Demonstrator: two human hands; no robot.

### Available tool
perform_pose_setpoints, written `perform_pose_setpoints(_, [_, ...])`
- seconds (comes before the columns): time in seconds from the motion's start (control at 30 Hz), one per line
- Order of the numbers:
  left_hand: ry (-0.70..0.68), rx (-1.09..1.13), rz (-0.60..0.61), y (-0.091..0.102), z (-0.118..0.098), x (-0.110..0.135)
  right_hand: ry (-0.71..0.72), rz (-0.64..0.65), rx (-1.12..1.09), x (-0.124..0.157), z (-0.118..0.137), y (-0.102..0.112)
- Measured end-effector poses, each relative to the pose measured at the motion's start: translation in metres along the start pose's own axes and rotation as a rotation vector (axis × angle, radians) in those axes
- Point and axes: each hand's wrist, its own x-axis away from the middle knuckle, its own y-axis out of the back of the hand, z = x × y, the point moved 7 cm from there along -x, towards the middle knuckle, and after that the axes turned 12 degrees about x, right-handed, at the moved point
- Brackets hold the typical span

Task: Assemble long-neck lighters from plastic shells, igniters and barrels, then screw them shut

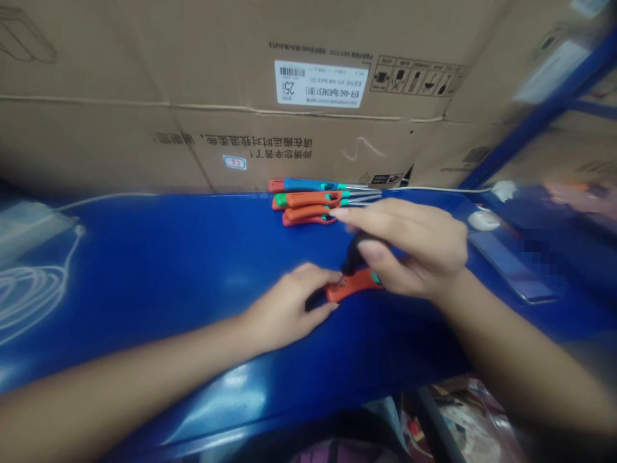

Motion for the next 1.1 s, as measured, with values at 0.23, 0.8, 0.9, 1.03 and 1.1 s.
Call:
perform_pose_setpoints(0.23, [0.004,0.012,-0.012,0.001,-0.001,0.000,-0.007,-0.037,-0.015,0.001,-0.002,0.003])
perform_pose_setpoints(0.8, [0.011,0.025,-0.004,0.001,-0.001,0.000,-0.093,0.093,-0.231,0.004,-0.006,-0.012])
perform_pose_setpoints(0.9, [0.001,0.034,0.002,0.000,-0.002,-0.001,-0.019,-0.044,-0.049,0.004,-0.003,-0.003])
perform_pose_setpoints(1.03, [0.009,0.038,-0.005,0.001,-0.002,-0.001,-0.004,-0.031,-0.053,0.003,-0.002,-0.002])
perform_pose_setpoints(1.1, [0.016,0.029,0.005,0.001,-0.002,-0.001,-0.084,0.034,-0.199,0.003,-0.006,-0.006])
